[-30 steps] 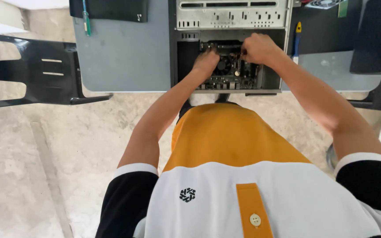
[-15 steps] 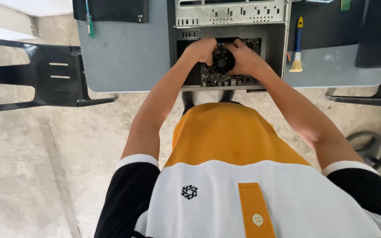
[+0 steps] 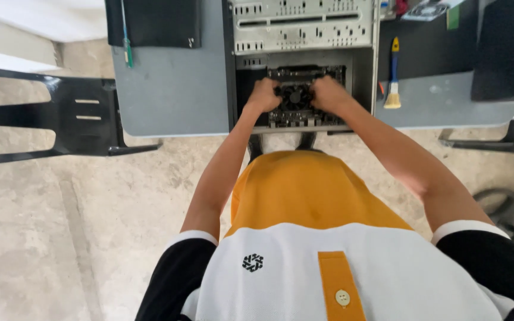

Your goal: Removing a motherboard from a computer case by unscrewing mounting screws and disconnecting cables.

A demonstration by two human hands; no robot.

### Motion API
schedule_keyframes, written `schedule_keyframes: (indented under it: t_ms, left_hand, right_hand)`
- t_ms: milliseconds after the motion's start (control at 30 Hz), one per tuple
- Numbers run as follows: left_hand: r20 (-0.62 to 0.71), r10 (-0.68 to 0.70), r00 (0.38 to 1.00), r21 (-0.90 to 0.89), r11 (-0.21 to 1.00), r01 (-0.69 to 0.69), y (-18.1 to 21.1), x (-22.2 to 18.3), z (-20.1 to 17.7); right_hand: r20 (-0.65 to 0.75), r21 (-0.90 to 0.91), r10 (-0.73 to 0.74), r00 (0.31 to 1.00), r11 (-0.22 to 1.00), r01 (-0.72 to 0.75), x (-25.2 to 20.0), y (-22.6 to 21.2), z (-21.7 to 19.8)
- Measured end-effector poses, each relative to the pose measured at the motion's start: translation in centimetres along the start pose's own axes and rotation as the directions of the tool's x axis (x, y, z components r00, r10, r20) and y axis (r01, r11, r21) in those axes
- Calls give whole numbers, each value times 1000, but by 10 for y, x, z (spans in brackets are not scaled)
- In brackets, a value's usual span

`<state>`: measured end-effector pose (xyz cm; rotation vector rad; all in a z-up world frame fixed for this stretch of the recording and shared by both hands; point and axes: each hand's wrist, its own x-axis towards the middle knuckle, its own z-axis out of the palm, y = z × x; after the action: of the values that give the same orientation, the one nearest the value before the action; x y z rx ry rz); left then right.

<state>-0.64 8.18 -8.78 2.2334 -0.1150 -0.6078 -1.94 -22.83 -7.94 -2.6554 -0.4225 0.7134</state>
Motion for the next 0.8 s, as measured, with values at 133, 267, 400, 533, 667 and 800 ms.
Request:
schedule_keyframes:
  t_ms: [133, 267, 400, 533, 667, 800]
  left_hand:
    - [-52, -22, 998, 92, 995, 26, 20, -10, -5]
    - [-14, -104, 994, 2, 995, 104, 37, -16, -13]
    - [-3, -194, 981, -28, 981, 194, 52, -28, -17]
    - [46, -221, 974, -65, 973, 223, 63, -29, -30]
    - [30, -295, 955, -224, 929, 294, 92, -49, -42]
    - [16, -396, 918, -200, 899, 391, 105, -54, -44]
  right_hand:
    - [45, -214, -86, 995, 972, 94, -6, -33, -27]
    - [85, -263, -64, 994, 961, 84, 0, -37, -44]
    - [30, -93, -59, 998, 994, 62, -26, -57, -73]
    - [27, 17, -44, 999, 999, 43, -28, -53, -69]
    - [33, 239, -5, 999, 971, -3, -15, -38, -48]
    - [45, 439, 117, 992, 890, -125, 1, -15, -24]
